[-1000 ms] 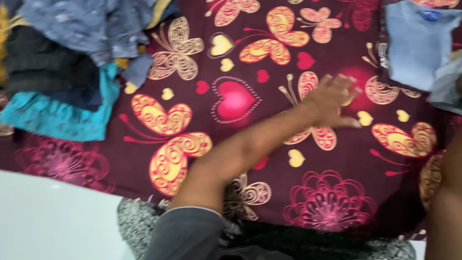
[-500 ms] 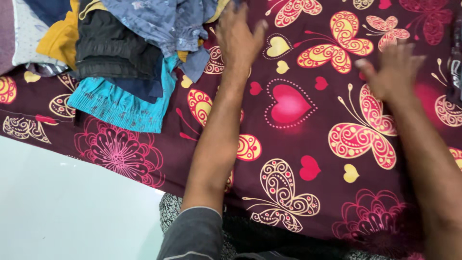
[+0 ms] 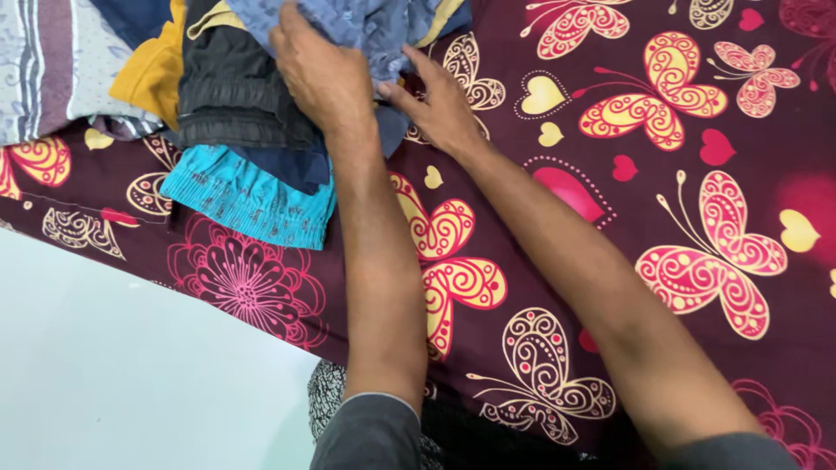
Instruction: The person folds several garments on a patterned bedsheet, including a light blue t-shirt, a gray sweatshirt, patterned shorts, and tan shorts. Each item is smoothed, folded into a compact rectangle, and placed to the side.
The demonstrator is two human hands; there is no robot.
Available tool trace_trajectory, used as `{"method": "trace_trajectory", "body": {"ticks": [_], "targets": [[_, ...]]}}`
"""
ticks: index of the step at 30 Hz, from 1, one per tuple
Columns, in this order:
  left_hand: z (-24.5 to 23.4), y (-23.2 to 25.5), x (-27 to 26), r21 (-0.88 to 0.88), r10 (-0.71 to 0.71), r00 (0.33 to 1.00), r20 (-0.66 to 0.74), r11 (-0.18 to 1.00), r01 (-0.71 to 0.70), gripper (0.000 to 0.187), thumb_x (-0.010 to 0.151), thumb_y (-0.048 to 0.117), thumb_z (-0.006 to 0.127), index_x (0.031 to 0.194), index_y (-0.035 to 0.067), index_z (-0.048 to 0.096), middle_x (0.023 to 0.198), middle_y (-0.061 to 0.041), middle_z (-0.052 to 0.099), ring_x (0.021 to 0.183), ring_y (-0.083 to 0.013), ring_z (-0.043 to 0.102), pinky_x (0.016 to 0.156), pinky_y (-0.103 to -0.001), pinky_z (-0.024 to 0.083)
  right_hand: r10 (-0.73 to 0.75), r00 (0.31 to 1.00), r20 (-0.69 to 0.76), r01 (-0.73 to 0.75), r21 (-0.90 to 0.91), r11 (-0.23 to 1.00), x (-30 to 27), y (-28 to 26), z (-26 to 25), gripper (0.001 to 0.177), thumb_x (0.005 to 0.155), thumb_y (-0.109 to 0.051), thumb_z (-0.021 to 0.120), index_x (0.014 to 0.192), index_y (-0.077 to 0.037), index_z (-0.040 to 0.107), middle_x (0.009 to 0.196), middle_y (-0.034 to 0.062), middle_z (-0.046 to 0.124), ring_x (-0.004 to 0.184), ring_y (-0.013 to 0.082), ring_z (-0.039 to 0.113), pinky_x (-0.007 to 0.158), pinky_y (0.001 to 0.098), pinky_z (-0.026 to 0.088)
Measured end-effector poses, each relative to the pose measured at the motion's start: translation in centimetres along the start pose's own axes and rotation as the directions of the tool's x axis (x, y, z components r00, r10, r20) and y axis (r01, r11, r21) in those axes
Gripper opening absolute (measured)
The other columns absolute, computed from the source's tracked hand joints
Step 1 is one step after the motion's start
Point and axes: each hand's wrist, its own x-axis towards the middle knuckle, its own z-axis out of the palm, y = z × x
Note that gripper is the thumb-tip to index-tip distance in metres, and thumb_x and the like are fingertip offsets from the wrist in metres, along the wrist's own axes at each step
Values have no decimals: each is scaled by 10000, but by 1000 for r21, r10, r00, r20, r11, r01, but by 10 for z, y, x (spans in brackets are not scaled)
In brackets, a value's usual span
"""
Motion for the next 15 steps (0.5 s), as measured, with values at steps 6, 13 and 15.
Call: {"method": "trace_trajectory", "body": {"ticks": [6, 13, 15], "targets": [[11, -4, 1, -413, 97, 988, -117, 900, -137, 371, 746, -69, 709, 1077, 18, 566, 894, -106, 644, 764, -263, 652, 726, -394, 536, 120, 987, -105, -78, 337, 938, 15, 30, 11, 331, 1063, -341, 647, 1170, -31, 689, 919, 58, 711, 810, 147, 637, 757, 312, 550], [44, 47, -23, -981, 69, 979, 191, -8, 192, 251, 882, -72, 751, 997, 37, 557, 811, -1, 595, 655, -102, 552, 593, -267, 433, 60, 866, -497, 81, 258, 963, 10, 114, -131, 304, 1105, -322, 500, 1201, -63, 625, 1102, 37, 674, 1010, 165, 638, 879, 336, 508], [50, 77, -49, -950, 63, 949, 309, -34, 311, 291, 821, -115, 727, 1027, 32, 583, 787, -4, 576, 626, -85, 525, 552, -247, 426, 335, 891, -308, 8, 745, 667, -18, 120, -211, 314, 1116, -399, 563, 1252, -117, 540, 845, 16, 544, 712, 144, 561, 665, 335, 509]]}}
